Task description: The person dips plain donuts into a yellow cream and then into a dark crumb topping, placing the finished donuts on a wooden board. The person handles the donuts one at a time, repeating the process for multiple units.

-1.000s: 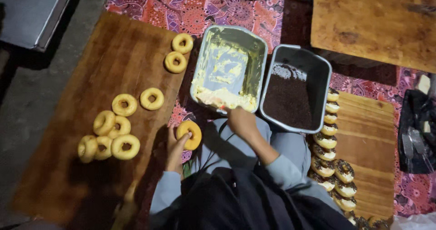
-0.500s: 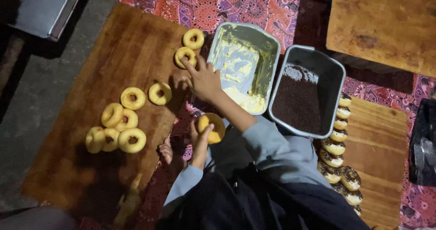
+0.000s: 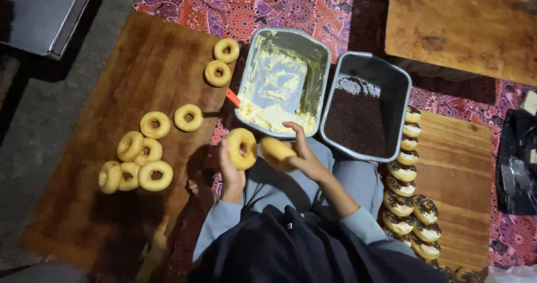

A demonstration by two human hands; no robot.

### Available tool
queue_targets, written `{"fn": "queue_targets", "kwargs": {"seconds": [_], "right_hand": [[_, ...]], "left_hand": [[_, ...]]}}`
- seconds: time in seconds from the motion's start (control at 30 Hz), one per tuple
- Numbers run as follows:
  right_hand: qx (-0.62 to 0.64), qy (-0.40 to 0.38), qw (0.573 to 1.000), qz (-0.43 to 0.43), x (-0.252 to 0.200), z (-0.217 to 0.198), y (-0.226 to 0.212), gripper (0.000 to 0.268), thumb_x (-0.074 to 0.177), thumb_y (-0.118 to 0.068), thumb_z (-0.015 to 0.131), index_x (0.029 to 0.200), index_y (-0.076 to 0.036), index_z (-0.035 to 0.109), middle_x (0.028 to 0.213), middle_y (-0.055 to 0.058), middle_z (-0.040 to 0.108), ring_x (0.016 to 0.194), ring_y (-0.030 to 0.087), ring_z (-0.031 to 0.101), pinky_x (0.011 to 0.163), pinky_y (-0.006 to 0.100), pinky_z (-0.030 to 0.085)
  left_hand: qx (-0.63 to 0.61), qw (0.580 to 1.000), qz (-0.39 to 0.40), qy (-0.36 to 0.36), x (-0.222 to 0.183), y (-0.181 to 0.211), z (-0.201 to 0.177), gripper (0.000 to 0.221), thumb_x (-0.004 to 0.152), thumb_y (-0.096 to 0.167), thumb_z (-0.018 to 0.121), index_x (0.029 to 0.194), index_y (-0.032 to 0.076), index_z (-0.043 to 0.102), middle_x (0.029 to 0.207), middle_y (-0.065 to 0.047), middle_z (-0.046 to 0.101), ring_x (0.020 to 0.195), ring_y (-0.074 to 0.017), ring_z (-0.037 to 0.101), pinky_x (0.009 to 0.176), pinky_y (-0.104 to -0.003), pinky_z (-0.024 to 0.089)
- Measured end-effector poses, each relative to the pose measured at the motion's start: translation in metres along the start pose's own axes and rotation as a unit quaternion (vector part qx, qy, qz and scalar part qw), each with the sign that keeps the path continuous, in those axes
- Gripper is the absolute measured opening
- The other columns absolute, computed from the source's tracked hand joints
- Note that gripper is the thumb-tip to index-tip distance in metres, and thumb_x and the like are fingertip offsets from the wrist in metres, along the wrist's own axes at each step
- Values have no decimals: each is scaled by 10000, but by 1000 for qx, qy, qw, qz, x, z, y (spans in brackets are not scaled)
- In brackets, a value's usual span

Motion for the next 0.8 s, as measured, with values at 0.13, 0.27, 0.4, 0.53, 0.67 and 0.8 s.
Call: {"fn": "queue_targets", "kwargs": {"seconds": [0.13, 0.27, 0.4, 0.53, 0.67, 0.8], "right_hand": [[-436, -64, 891, 108, -29, 1, -20, 918, 744, -255, 705, 1578, -175, 330, 997, 183, 724, 899, 310, 700, 869, 436, 518], [-629, -106, 770, -1, -42, 38, -29, 914, 748, -365, 771, 1510, -83, 353, 1122, 178, 692, 1053, 358, 648, 899, 535, 415], [-603, -138, 784, -49, -44, 29, -31, 714, 708, -292, 780, 1354, -145, 517, 1159, 137, 702, 1080, 339, 643, 857, 527, 408], [-480, 44, 866, -130, -23, 7, 0, 589, 788, -269, 823, 1291, -87, 575, 1124, 170, 661, 1032, 361, 606, 927, 462, 453], [-355, 15, 917, -183, 33, -4, 57, 474, 814, -275, 832, 1213, -94, 653, 1128, 132, 698, 1029, 309, 653, 922, 419, 496], [-488, 96, 852, -164, 107, -57, 68, 365, 816, -220, 848, 1154, -117, 759, 1024, 109, 760, 963, 299, 673, 851, 433, 472]], "left_hand": [[40, 999, -16, 10, -10, -9, 15, 488, 1030, 415, 480, 1354, 63, 579, 1284, -56, 662, 1200, -171, 628, 1031, -346, 512], [252, 964, 88, 10, -24, -18, 45, 466, 1064, 374, 555, 1308, -18, 619, 1238, -116, 656, 1128, -228, 614, 962, -406, 513], [161, 985, 68, 0, -28, -5, 51, 489, 1068, 422, 503, 1345, 26, 581, 1286, -96, 643, 1198, -212, 605, 1026, -389, 500], [25, 998, -60, 10, -16, -8, 31, 538, 1001, 503, 453, 1327, 97, 586, 1270, -52, 661, 1173, -186, 633, 1016, -368, 514], [-30, 993, -105, 46, 3, -33, -4, 565, 1069, 578, 474, 1309, 88, 619, 1175, -76, 627, 1025, -221, 573, 801, -395, 456], [-97, 986, -120, 67, 18, -45, -38, 553, 1022, 563, 481, 1257, 85, 631, 1137, -61, 646, 1102, -218, 621, 1033, -443, 521]]}}
Point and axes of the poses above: each hand's wrist, its own x-axis towards the middle knuckle, its own z-axis out of the palm, y = z × x, the point moved 1 cm from there along x, towards the middle knuckle
